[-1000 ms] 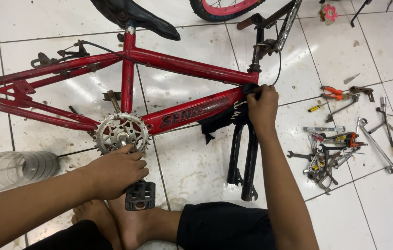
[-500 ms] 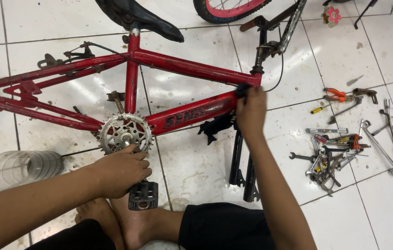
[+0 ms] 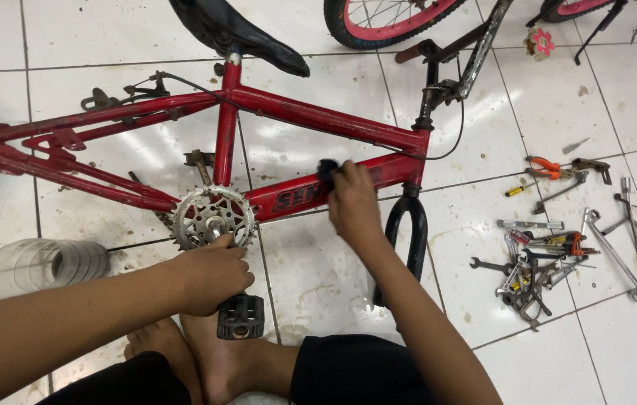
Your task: The person sits on the floor and wipes a red bicycle frame with a dark cloth. They clean the main tubes, the area around the crankset, and the seat post. The person also dips the cloth into a container of liquid to re-wet it during the process.
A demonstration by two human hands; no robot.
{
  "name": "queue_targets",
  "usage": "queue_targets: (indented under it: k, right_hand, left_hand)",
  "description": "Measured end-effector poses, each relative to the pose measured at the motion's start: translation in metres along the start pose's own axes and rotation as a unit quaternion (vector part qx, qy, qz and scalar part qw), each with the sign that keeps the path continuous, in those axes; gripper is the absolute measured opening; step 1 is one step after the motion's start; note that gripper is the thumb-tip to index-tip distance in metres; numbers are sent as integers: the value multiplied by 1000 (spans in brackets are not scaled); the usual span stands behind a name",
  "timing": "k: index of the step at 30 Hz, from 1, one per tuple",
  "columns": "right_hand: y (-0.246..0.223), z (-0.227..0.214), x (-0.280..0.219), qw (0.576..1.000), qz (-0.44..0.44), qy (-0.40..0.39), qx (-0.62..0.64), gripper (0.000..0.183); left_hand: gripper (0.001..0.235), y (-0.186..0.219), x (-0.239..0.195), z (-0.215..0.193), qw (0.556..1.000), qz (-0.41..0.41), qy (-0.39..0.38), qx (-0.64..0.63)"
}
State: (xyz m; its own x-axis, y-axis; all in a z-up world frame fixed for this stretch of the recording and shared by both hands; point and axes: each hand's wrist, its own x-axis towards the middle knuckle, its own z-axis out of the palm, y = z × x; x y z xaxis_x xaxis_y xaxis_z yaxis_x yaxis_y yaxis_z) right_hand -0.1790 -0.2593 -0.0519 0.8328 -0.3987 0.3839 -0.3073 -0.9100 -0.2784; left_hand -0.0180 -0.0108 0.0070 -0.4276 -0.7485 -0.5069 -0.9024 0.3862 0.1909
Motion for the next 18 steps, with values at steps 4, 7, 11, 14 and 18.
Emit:
queue_targets:
  k: [4,7,11,14,18]
  right_hand:
    - [-8,-17,3,987,19,-47,151,22]
    - [3,-15,10,994,112,12,-4,21]
    - [-44,18,19,999,41,-17,-26,19]
    - [-76,18,25,995,-31,-73,63,22]
    - [-52,15,31,999,29,-29,-36,19]
  left_hand:
    - [26,3,0,0,1000,-6,-7,5]
    - [30,4,0,2,1000,-10,-3,14]
    - [25,2,4,7,1000,-13,7,14]
    - [22,4,3,4,1000,-14,13,12]
    - [34,5,-11,-3,999,0,36,16]
